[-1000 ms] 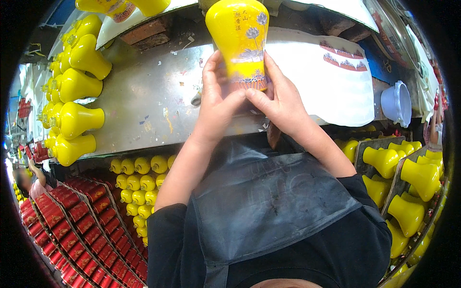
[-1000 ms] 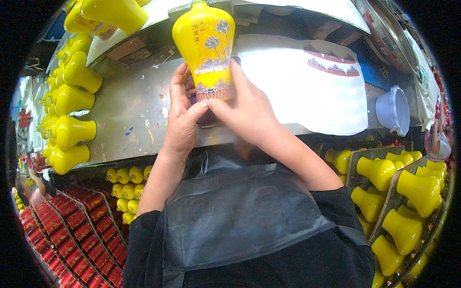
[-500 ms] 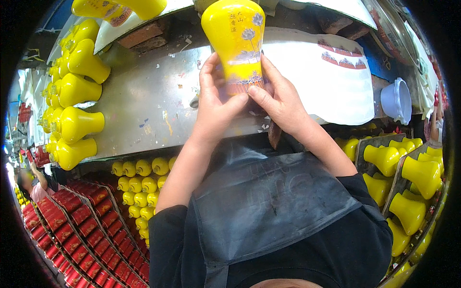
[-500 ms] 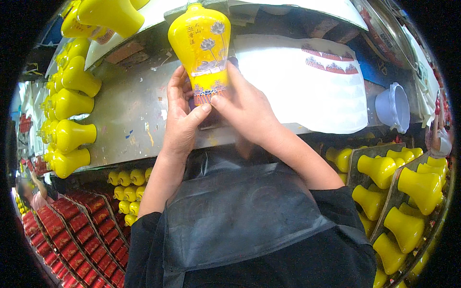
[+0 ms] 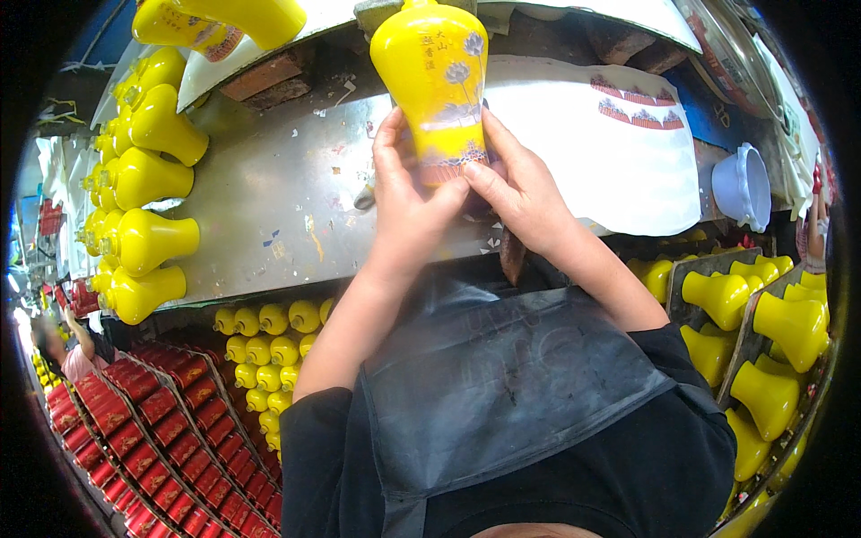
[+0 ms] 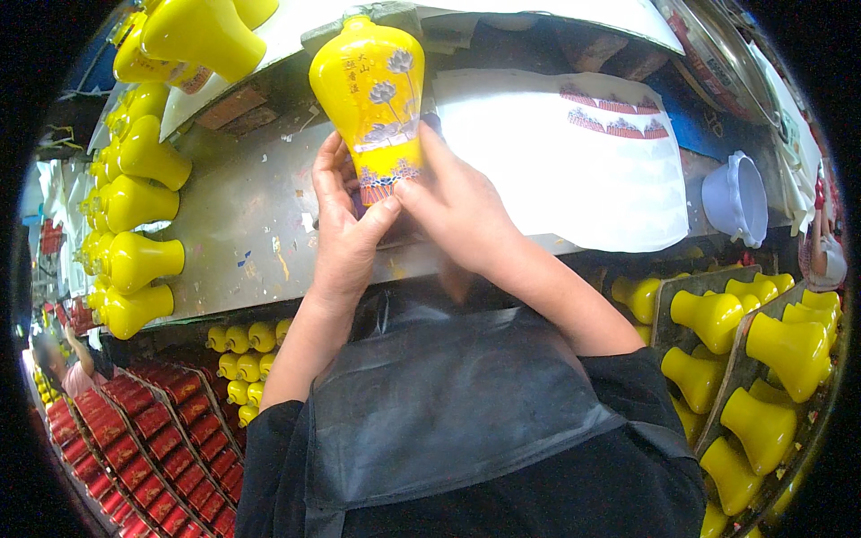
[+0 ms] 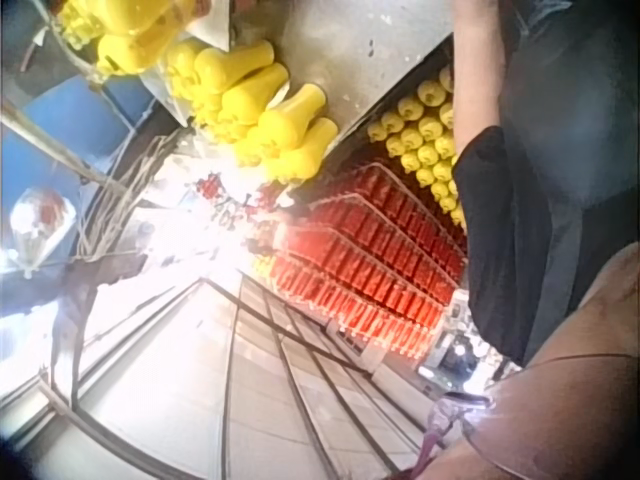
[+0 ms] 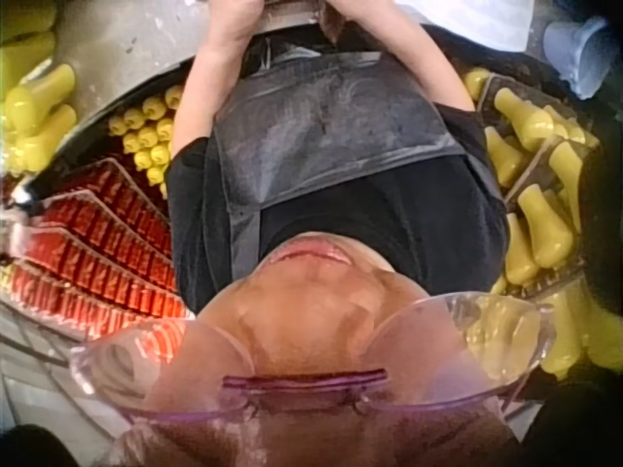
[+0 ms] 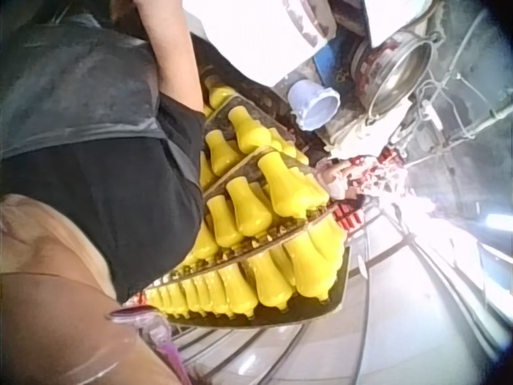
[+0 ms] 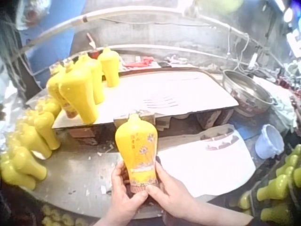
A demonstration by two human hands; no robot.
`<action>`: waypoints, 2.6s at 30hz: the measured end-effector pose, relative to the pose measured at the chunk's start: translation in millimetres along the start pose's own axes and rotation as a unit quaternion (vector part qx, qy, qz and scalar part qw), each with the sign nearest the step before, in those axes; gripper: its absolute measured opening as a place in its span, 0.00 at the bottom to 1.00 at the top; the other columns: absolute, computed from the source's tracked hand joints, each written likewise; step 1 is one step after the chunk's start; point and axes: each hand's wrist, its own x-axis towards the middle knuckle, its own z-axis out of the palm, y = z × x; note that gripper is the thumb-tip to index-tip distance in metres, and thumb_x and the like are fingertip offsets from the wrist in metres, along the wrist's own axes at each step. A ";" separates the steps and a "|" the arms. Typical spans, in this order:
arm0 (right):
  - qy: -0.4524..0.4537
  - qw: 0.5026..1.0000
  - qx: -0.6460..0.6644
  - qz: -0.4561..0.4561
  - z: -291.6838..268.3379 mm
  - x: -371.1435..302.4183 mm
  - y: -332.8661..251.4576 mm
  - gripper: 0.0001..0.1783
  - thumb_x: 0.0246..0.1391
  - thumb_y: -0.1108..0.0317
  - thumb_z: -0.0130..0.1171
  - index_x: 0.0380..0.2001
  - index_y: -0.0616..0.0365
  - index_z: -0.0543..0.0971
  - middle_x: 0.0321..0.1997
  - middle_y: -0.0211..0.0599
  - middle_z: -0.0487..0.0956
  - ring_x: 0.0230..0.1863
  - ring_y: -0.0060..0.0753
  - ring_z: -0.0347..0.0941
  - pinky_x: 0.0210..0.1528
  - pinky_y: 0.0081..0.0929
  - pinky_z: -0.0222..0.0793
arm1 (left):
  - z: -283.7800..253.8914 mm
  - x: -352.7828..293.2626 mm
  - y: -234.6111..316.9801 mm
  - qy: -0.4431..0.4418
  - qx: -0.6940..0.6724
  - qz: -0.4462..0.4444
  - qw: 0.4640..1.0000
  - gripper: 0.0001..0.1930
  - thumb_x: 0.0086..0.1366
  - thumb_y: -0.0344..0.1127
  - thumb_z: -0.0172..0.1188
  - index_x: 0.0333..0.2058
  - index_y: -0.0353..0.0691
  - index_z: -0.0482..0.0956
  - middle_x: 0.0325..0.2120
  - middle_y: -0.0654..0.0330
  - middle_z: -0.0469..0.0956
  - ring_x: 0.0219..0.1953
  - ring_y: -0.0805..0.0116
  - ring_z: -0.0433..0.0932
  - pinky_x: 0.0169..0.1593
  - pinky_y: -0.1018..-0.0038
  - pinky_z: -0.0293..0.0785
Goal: The person applies a printed label to the lower body of a yellow ceramic vase, smoothing it with fingers and a small tool. They then remove a plastic seal from the neck of the vase and place it aside. The person repeats the labeling process on a second yellow vase.
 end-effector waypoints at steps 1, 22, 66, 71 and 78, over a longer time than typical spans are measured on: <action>0.005 1.000 0.021 -0.021 0.9 0.7 -0.4 0.40 0.63 0.57 0.56 0.74 0.61 0.59 0.59 0.65 0.77 0.62 0.62 0.76 0.63 0.45 0.71 | -0.2 0.3 -0.3 -0.001 0.003 0.003 1.000 0.51 0.57 0.39 0.70 0.74 0.38 0.48 0.68 0.50 0.59 0.68 0.58 0.62 0.74 0.61 0.56; -0.037 0.989 0.129 0.055 -17.0 11.7 -10.5 0.34 0.60 0.51 0.62 0.62 0.62 0.71 0.52 0.57 0.83 0.54 0.56 0.82 0.57 0.42 0.76 | -15.6 -2.5 -24.8 -0.025 0.123 0.066 0.990 0.52 0.59 0.30 0.71 0.76 0.40 0.47 0.67 0.53 0.62 0.66 0.61 0.66 0.71 0.62 0.63; 0.037 0.903 -0.165 -0.395 -45.1 22.9 -42.7 0.14 0.52 0.78 0.66 0.43 0.59 0.80 0.38 0.43 0.84 0.40 0.48 0.85 0.41 0.36 0.82 | -10.4 1.3 -19.1 0.050 0.287 0.160 0.943 0.54 0.51 0.34 0.81 0.74 0.38 0.58 0.55 0.56 0.73 0.50 0.66 0.76 0.55 0.70 0.76; 0.097 0.896 -0.239 -0.362 -53.1 18.7 -34.0 0.16 0.55 0.80 0.70 0.47 0.58 0.84 0.47 0.42 0.86 0.46 0.42 0.86 0.51 0.30 0.84 | -15.1 4.0 -20.5 0.035 0.259 0.121 0.958 0.53 0.54 0.34 0.81 0.74 0.38 0.58 0.59 0.54 0.75 0.53 0.67 0.80 0.59 0.69 0.77; 0.092 0.915 -0.180 -0.349 -51.5 18.7 -18.5 0.18 0.52 0.80 0.68 0.47 0.59 0.81 0.44 0.42 0.86 0.45 0.44 0.86 0.46 0.33 0.83 | -23.8 4.5 -24.0 -0.008 0.249 0.109 0.962 0.50 0.60 0.34 0.76 0.75 0.33 0.55 0.64 0.50 0.73 0.63 0.63 0.75 0.66 0.67 0.71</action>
